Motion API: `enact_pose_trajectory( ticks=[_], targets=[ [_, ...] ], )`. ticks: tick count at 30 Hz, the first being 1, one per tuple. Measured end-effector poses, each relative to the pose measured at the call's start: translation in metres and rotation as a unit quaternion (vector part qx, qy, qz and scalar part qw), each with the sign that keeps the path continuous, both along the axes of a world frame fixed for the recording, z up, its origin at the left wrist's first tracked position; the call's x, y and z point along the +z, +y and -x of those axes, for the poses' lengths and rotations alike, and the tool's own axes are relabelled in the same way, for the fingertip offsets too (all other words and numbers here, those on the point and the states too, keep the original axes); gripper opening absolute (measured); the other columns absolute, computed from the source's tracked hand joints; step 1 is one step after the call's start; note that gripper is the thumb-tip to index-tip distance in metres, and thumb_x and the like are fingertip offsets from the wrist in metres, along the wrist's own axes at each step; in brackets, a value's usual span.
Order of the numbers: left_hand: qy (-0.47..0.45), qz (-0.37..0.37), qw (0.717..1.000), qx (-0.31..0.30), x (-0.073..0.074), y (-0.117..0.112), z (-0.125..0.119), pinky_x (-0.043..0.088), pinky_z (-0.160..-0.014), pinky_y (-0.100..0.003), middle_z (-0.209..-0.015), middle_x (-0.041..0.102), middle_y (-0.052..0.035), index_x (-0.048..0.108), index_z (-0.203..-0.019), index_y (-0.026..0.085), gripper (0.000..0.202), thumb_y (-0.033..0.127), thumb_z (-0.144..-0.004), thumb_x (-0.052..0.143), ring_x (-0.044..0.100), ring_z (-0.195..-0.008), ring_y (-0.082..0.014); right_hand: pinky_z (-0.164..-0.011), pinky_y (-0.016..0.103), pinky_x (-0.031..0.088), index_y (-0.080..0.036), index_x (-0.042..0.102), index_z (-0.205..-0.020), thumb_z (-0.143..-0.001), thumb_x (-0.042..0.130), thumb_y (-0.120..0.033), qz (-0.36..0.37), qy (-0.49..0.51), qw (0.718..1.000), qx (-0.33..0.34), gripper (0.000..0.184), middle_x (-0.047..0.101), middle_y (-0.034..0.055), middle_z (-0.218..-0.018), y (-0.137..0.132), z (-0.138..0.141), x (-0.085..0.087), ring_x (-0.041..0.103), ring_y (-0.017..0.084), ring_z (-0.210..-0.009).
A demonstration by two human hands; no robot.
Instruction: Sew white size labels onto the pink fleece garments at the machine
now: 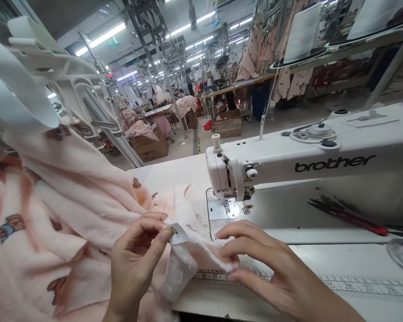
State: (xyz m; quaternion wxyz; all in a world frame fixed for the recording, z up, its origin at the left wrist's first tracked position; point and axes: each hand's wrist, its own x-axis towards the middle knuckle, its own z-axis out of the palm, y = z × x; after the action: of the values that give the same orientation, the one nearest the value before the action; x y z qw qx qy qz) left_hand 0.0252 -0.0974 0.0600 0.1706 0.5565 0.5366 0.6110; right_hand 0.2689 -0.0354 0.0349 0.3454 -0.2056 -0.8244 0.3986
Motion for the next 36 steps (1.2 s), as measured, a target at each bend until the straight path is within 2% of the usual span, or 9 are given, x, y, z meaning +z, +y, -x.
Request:
enact_pose_trajectory(
  ticks=[5,8,13,17,18,20,23,30,36],
  targets=[
    [0.015,-0.007,0.998,0.056,0.000,0.002,0.001,0.052,-0.075,-0.009,-0.087,0.065,-0.0008,0.064,-0.080,0.017,0.007,0.016,-0.078,0.071,0.064,-0.084,-0.0088,-0.068,0.025,0.044,-0.021,0.052,-0.084,-0.093,0.047,-0.020,0.046,0.045,0.994,-0.090,0.010,0.057,0.0007,-0.081,-0.002,0.006,-0.006,0.055,0.014,-0.075],
    [0.002,-0.007,0.997,0.078,-0.004,0.007,0.001,0.051,-0.076,-0.009,-0.086,0.065,0.0001,0.065,-0.080,0.017,0.008,0.019,-0.077,0.072,0.064,-0.084,-0.0082,-0.068,0.023,0.044,-0.024,0.051,-0.094,-0.091,0.050,-0.023,0.087,0.062,0.984,-0.140,0.003,0.056,-0.0017,-0.081,-0.011,0.005,-0.009,0.056,0.013,-0.076],
    [-0.039,0.018,0.997,0.064,-0.014,0.019,-0.006,0.051,-0.075,-0.010,-0.083,0.065,0.0002,0.065,-0.080,0.017,0.011,0.023,-0.076,0.073,0.063,-0.081,-0.0087,-0.057,0.020,0.044,-0.025,0.046,-0.117,-0.091,0.048,-0.026,0.170,0.043,0.971,-0.163,0.026,0.059,-0.0024,-0.077,-0.023,0.001,-0.012,0.061,0.014,-0.076],
    [-0.038,0.053,0.997,0.035,-0.019,0.025,-0.006,0.051,-0.071,-0.011,-0.082,0.064,-0.0004,0.065,-0.079,0.016,0.014,0.025,-0.074,0.075,0.062,-0.077,-0.0091,-0.055,0.023,0.046,-0.022,0.049,-0.119,-0.099,0.040,-0.030,0.066,-0.087,0.963,-0.247,0.024,0.065,0.0027,-0.090,0.000,-0.045,-0.030,0.064,0.017,-0.078],
    [-0.037,0.058,0.997,0.034,-0.019,0.026,-0.006,0.051,-0.070,-0.011,-0.081,0.064,-0.0003,0.065,-0.079,0.016,0.015,0.026,-0.074,0.075,0.062,-0.077,-0.0092,-0.057,0.025,0.048,-0.020,0.052,-0.118,-0.099,0.039,-0.028,-0.009,-0.158,0.940,-0.303,0.024,0.065,0.0058,-0.096,0.010,-0.063,-0.036,0.063,0.019,-0.080],
    [-0.040,0.068,0.996,0.037,-0.017,0.026,-0.004,0.052,-0.071,-0.012,-0.080,0.064,-0.0003,0.065,-0.078,0.017,0.017,0.027,-0.072,0.077,0.062,-0.077,-0.0101,-0.074,0.034,0.049,-0.011,0.056,-0.114,-0.097,0.032,-0.015,-0.200,-0.365,0.823,-0.387,0.029,0.061,0.0168,-0.105,0.031,-0.099,-0.049,0.059,0.026,-0.094],
    [-0.043,0.073,0.996,0.040,-0.014,0.027,-0.005,0.052,-0.074,-0.015,-0.079,0.065,-0.0012,0.065,-0.076,0.016,0.017,0.028,-0.071,0.077,0.063,-0.080,-0.0126,-0.074,0.044,0.044,0.002,0.059,-0.108,-0.087,0.025,0.001,-0.256,-0.465,0.749,-0.397,0.040,0.059,0.0274,-0.099,0.056,-0.136,-0.065,0.056,0.035,-0.092],
    [-0.026,0.063,0.997,0.026,-0.013,0.031,-0.010,0.052,-0.075,-0.015,-0.086,0.065,-0.0027,0.064,-0.078,0.016,0.016,0.027,-0.074,0.075,0.063,-0.083,-0.0125,-0.064,0.036,0.039,-0.009,0.060,-0.085,-0.082,0.030,0.002,-0.267,-0.485,0.757,-0.347,0.032,0.058,0.0166,-0.083,0.063,-0.134,-0.060,0.053,0.027,-0.078],
    [-0.023,0.067,0.997,0.019,-0.012,0.033,-0.011,0.052,-0.073,-0.016,-0.085,0.064,-0.0027,0.064,-0.079,0.015,0.017,0.027,-0.074,0.074,0.062,-0.081,-0.0123,-0.060,0.028,0.033,-0.021,0.051,-0.091,-0.080,0.031,0.002,-0.242,-0.322,0.901,-0.162,0.032,0.052,0.0018,-0.078,0.012,-0.088,0.008,0.046,0.017,-0.065]
  ],
)
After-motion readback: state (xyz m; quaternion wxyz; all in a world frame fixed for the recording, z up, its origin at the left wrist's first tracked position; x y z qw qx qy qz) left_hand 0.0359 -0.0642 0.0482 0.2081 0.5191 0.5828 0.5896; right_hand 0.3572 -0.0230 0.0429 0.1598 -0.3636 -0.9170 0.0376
